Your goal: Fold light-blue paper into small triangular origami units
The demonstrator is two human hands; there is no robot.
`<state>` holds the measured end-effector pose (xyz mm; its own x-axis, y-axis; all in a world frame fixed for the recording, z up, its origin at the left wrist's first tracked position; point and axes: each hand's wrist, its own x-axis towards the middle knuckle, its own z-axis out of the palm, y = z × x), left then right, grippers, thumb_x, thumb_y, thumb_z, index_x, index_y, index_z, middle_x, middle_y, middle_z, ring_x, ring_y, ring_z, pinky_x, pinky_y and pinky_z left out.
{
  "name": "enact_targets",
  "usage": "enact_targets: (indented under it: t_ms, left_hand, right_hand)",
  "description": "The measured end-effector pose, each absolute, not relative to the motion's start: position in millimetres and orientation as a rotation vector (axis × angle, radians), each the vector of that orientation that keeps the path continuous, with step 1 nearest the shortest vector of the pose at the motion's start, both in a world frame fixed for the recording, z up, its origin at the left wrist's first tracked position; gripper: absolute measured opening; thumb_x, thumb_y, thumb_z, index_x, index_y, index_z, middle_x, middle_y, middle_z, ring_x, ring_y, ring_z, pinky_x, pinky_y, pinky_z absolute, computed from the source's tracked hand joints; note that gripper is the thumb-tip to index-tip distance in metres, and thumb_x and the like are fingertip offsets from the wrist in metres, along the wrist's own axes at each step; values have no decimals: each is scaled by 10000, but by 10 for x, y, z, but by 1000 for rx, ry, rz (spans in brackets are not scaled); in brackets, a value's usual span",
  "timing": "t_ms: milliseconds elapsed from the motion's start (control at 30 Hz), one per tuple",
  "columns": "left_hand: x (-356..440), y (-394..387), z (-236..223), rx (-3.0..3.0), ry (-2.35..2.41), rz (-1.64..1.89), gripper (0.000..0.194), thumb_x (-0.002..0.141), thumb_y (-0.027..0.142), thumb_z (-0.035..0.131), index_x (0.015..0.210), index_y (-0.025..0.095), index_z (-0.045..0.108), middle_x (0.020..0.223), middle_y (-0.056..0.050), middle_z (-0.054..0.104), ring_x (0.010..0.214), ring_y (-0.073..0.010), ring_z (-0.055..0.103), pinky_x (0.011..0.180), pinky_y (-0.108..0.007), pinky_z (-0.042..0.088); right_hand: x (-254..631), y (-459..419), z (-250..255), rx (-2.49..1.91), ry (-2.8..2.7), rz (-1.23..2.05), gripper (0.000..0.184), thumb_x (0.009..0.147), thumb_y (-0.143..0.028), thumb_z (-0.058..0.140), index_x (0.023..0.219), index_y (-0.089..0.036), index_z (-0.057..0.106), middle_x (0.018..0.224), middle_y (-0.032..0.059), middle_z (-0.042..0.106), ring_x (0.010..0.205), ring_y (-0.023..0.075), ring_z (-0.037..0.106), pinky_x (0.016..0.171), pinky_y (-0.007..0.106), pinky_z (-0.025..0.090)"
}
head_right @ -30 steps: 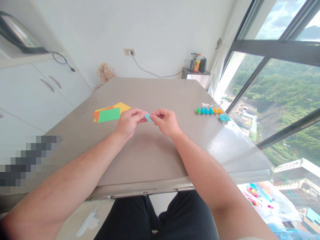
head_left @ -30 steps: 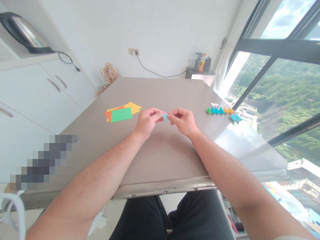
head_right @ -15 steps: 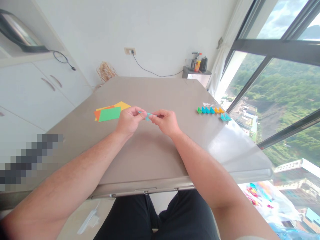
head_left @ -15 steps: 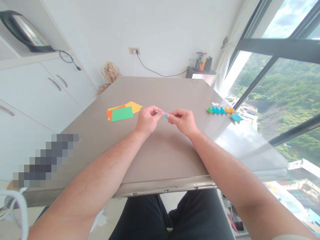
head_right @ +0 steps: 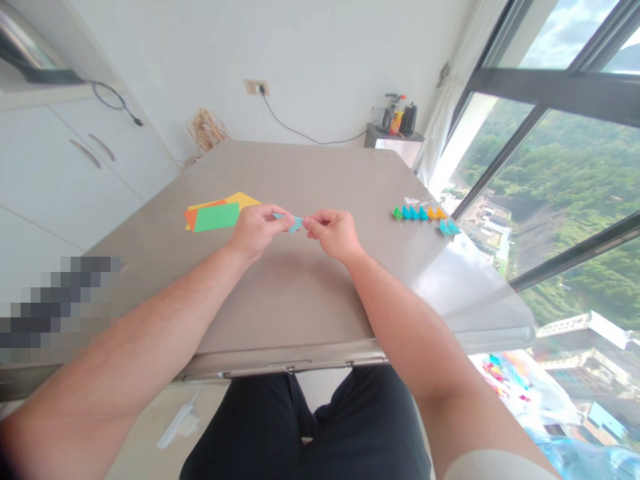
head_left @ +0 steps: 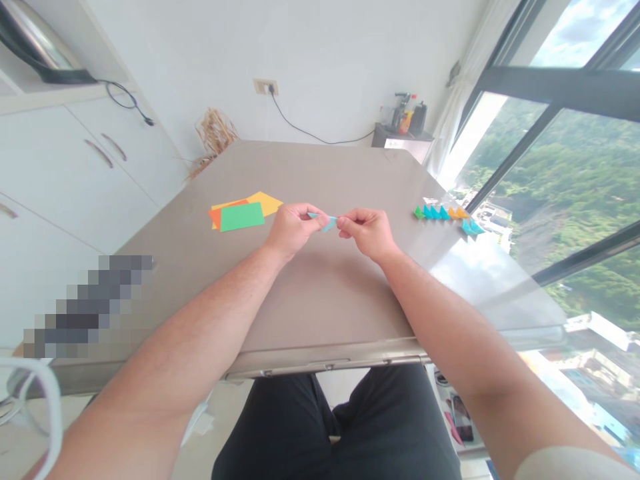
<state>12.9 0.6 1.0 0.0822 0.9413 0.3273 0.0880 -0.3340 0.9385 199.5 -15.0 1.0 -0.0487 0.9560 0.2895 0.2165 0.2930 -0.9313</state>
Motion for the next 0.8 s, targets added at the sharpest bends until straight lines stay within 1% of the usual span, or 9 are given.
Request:
enact_targets:
  t_ms: [133, 233, 300, 433, 567, 700, 800]
  left_hand:
    - [120, 43, -13, 1497, 992, 1392, 210, 673, 363, 841, 706, 177, 750, 708, -39, 742, 702, -187, 688, 757, -356, 559]
    - [113, 53, -28, 1532, 1014, 1371, 213, 678, 363, 842, 704, 172, 752, 712, -46, 747, 709, -191, 693, 751, -356, 567]
    - [111, 54, -40, 1567, 1027, 1328, 221, 684, 370, 842, 717, 169, 757, 726, -52, 754, 718, -194, 697, 753, -361, 577]
    - [113, 61, -69, 1539, 1004, 1290, 254, 676, 385, 848, 745, 165, 741, 746, -59, 757, 731, -202, 713, 776, -382, 594]
    - [120, 72, -78, 1460, 987, 1315, 238, 652, 331, 842, 713, 167, 680, 695, -28, 724, 703, -194, 716, 789, -394, 601]
    - [131, 67, -78, 1448, 1002, 1354, 232, 657, 298, 828, 679, 168, 637, 658, -10, 692, 690, -178, 705, 799, -383, 602]
    - [148, 46, -83, 1389, 1033, 1329, 249, 686, 318, 828, 752, 172, 637, 714, -17, 704, 688, -180, 712, 729, -366, 609]
  right_hand:
    - [2023, -156, 21, -1125, -1497, 887, 244, 758, -425, 756, 707, -187, 738, 638, 35, 700, 622, 153, 613, 606, 286, 493]
    - [2007, -162, 11, -1099, -1504, 932, 234, 751, -412, 755, 774, -180, 761, 665, 34, 706, 633, 155, 621, 627, 297, 513]
    - [1996, -156, -5, -1115, -1528, 910, 217, 744, -385, 753, 799, -176, 766, 665, 27, 700, 623, 149, 608, 612, 292, 499]
    - [2010, -121, -34, -1186, -1532, 792, 171, 756, -342, 721, 698, -181, 721, 594, 4, 654, 563, 128, 554, 562, 277, 435]
    - [2027, -99, -36, -1208, -1518, 767, 167, 767, -338, 711, 701, -185, 711, 584, 1, 648, 544, 128, 533, 538, 275, 400]
    - [2005, -100, -37, -1213, -1528, 773, 163, 768, -335, 705, 705, -184, 703, 573, -1, 638, 539, 131, 535, 534, 273, 398]
    - [1982, -98, -54, -1211, -1498, 737, 176, 777, -348, 694, 723, -180, 709, 586, -5, 643, 551, 131, 546, 546, 273, 412]
